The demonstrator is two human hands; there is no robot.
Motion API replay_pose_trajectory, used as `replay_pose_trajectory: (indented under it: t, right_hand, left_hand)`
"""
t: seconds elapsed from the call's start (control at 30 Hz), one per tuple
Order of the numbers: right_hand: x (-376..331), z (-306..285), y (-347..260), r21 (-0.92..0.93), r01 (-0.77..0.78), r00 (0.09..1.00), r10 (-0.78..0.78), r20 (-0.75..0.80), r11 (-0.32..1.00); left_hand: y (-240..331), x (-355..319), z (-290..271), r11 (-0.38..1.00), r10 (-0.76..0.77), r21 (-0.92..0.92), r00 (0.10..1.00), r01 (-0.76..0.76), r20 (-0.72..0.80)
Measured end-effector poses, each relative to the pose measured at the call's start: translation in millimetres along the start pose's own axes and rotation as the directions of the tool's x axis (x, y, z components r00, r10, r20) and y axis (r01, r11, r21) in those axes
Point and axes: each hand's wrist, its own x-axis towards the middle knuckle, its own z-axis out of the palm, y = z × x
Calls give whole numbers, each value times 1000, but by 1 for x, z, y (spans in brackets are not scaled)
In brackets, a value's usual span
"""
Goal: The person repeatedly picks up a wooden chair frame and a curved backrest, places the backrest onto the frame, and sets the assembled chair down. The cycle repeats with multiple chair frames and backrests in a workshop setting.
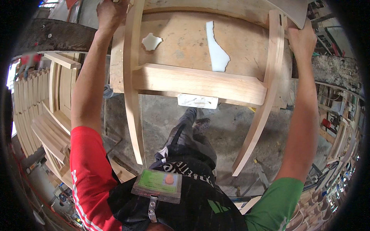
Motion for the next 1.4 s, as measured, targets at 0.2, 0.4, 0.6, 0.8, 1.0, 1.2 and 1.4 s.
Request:
replay_pose_trajectory:
  t: [0.2, 0.4, 0.6, 0.8, 1.0, 1.2, 1.4]
  right_hand:
    - [-1, 15, 18, -88, 102, 994, -99, 40, 991]
    - [15, 19, -3, 129, 159, 986, -151, -69, 979]
    - [18, 15, -10, 299, 177, 982, -146, -122, 938]
    - [16, 16, -16, 205, 182, 975, -149, -163, 962]
    - [14, 14, -7, 149, 242, 967, -225, -123, 959]
    - [10, 10, -1, 138, 254, 965, -242, -101, 957]
    - [-6, 13, 5, 336, 27, 995, -58, 82, 942]
  left_hand:
    - [-44, -7, 26, 998, -7, 61, 1000, 8, -15]
    - [-73, -4, 34, 965, 62, 257, 997, -46, -52]
    - [-89, 0, 40, 935, 43, 353, 999, -34, -18]
    - [-80, -15, 23, 967, -33, 253, 999, 36, -16]
    - [-29, -13, 21, 979, -104, 170, 993, 114, -63]
    - [-32, -17, 17, 982, -103, 149, 992, 113, -73]
    - [-26, -14, 15, 964, -124, 231, 991, 132, -48]
